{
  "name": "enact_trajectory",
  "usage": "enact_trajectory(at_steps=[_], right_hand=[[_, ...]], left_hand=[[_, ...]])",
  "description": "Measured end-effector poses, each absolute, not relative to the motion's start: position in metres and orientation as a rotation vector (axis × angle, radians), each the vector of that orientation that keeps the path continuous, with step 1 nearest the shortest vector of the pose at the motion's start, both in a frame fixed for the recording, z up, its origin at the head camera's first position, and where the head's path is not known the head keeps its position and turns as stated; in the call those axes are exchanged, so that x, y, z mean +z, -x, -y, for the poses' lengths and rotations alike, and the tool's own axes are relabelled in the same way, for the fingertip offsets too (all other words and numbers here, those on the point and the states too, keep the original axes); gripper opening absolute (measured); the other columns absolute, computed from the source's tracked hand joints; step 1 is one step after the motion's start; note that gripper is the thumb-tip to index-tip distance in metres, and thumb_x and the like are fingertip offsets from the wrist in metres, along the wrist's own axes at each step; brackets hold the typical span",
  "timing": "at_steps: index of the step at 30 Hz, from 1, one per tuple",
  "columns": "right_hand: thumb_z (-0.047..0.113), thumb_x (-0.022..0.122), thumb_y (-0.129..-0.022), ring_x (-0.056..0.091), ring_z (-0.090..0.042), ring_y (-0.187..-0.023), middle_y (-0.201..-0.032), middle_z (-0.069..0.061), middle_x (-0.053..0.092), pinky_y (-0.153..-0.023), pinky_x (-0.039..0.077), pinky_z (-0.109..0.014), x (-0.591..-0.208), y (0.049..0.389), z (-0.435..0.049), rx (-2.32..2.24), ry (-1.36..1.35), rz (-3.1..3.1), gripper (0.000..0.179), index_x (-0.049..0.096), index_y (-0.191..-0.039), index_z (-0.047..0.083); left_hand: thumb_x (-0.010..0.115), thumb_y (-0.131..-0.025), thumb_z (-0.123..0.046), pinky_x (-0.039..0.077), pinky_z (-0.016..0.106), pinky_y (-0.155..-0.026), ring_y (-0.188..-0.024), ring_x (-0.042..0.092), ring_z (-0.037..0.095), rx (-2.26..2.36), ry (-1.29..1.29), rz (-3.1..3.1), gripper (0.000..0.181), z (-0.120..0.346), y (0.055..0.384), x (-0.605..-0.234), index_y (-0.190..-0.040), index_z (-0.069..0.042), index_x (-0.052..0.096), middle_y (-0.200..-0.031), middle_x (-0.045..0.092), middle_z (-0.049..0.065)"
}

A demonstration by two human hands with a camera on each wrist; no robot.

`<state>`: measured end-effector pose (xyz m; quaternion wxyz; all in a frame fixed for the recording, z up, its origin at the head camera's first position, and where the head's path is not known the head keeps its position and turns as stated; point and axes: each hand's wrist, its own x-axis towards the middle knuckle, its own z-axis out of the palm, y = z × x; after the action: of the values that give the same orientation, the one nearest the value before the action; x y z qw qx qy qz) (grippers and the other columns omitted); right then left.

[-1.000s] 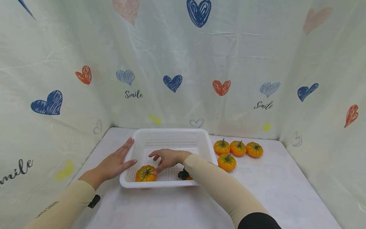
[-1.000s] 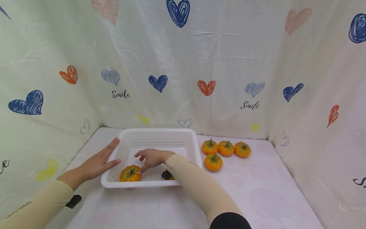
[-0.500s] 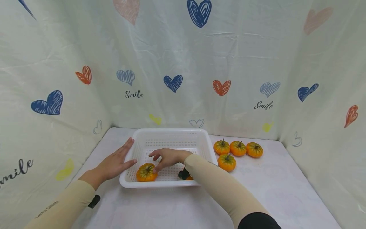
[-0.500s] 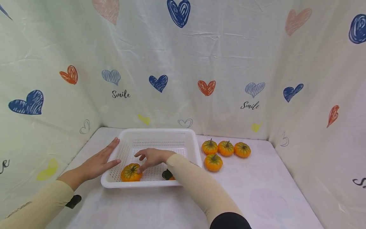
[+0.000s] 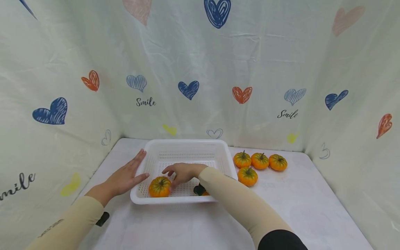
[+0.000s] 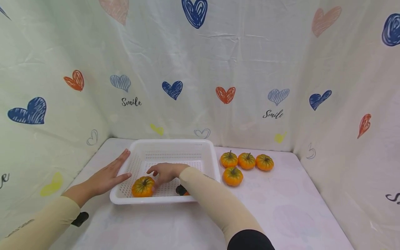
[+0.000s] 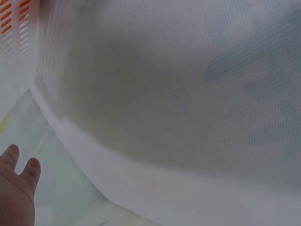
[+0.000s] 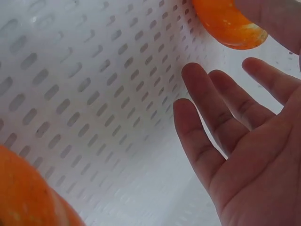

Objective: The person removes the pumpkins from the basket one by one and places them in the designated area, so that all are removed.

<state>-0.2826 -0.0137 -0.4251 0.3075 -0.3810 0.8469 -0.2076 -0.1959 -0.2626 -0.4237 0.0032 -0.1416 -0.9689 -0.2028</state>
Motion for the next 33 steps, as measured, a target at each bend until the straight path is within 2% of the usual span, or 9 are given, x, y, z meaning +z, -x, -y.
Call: enact_trajectory(at_steps=[4,14,21,27,33], right_hand=[[0.027,0.081,-0.084,0.055,-0.015,-0.116,-0.13,-0.002,0.061,-0.099,0.047,-0.03,-0.426,0.284,0.012,-0.573,0.986,-2.245,0.066,0.053,-0.144,0.02],[0.033,0.087,-0.078,0.052,-0.013,-0.12,-0.135,0.001,0.057,-0.104,0.042,-0.029,-0.428,0.282,0.018,-0.591,1.061,-2.162,0.082,0.047,-0.148,0.022],[0.028,0.087,-0.078,0.059,-0.005,-0.104,-0.138,0.002,0.055,-0.097,0.046,-0.023,-0.428,0.28,0.023,-0.557,1.072,-2.173,0.079,0.049,-0.148,0.024],[0.026,0.087,-0.079,0.061,-0.005,-0.095,-0.137,0.001,0.055,-0.095,0.048,-0.023,-0.428,0.281,0.024,-0.583,1.061,-2.157,0.078,0.049,-0.147,0.024],[0.025,0.087,-0.079,0.057,-0.008,-0.106,-0.131,0.002,0.058,-0.093,0.049,-0.023,-0.429,0.282,0.023,-0.607,1.06,-2.156,0.073,0.053,-0.144,0.022]], left_hand=[[0.053,-0.099,-0.045,0.028,0.066,-0.109,-0.144,0.023,0.047,-0.641,0.447,3.036,0.084,0.262,0.196,-0.424,-0.16,-0.006,0.009,-0.165,0.007,0.018],[0.053,-0.099,-0.046,0.029,0.066,-0.108,-0.144,0.024,0.046,-0.626,0.436,3.046,0.085,0.262,0.195,-0.423,-0.16,-0.007,0.009,-0.165,0.007,0.018],[0.053,-0.099,-0.046,0.031,0.065,-0.108,-0.144,0.025,0.046,-0.623,0.441,3.038,0.084,0.26,0.194,-0.419,-0.16,-0.006,0.011,-0.165,0.009,0.019],[0.053,-0.099,-0.045,0.03,0.065,-0.108,-0.144,0.025,0.046,-0.62,0.439,3.042,0.084,0.26,0.194,-0.419,-0.16,-0.006,0.01,-0.165,0.008,0.019],[0.053,-0.099,-0.047,0.03,0.065,-0.108,-0.144,0.025,0.046,-0.612,0.434,3.047,0.085,0.262,0.195,-0.422,-0.16,-0.006,0.01,-0.165,0.008,0.018]])
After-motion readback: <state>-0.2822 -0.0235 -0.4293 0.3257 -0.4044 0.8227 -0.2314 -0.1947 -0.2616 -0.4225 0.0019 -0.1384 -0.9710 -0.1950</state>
